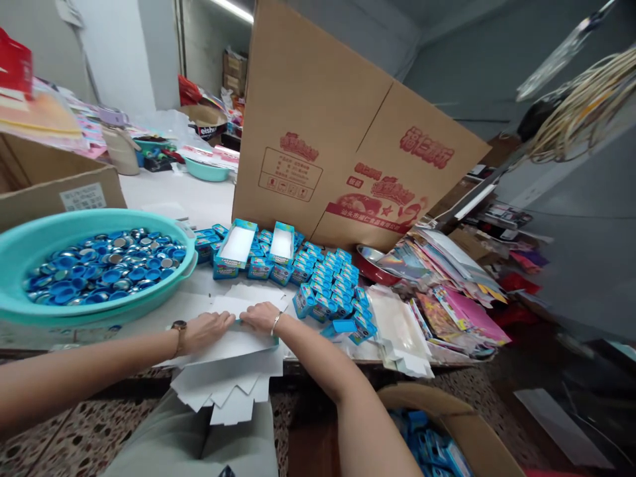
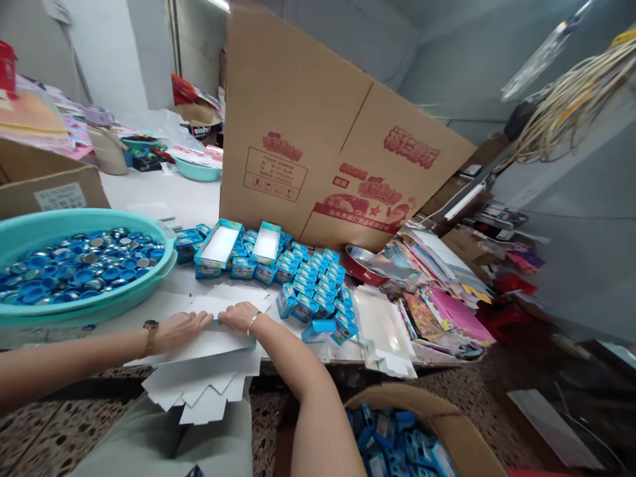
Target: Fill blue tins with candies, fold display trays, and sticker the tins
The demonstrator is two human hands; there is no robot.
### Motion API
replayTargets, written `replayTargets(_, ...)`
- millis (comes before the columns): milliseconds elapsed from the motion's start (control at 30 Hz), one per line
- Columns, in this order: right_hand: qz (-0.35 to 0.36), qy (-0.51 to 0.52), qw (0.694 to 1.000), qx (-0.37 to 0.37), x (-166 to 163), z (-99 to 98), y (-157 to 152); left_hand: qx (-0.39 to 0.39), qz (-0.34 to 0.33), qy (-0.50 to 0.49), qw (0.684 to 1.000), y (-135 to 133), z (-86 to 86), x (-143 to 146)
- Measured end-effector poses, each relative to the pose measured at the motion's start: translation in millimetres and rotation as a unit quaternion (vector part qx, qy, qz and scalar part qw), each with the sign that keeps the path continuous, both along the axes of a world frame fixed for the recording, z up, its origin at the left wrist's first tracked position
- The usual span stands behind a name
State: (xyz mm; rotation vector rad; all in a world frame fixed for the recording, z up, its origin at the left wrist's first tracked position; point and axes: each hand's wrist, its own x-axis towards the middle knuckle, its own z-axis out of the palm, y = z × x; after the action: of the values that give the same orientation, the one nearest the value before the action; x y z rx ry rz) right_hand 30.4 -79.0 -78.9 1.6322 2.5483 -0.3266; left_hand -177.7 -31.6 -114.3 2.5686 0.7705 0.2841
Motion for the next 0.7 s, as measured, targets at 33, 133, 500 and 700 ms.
replayTargets(33, -0.002, 0.007, 1.000, -0.001, -1, -0.3, -1, -0.007, -0.006, -0.007, 1.000, 1, 1.3, -1)
replayTargets(133, -0.026, 0.034, 0.999, -0.007, -6, -1.1, 2, -0.032, -0.020, -0.030, 0.999, 8, 9.8, -2)
replayTargets(500, -0.289, 0.296, 0.909, 0.051, -8, -8.6, -41, -0.175, 0.339, -0.343, 0.858, -31, 57.3, -7)
replayTargets(700, -0.381, 0.634, 0.673, 0.003, -41, -35.3, -57, -0.526, 0.199, -0.398, 0.725, -58, 44.0, 4)
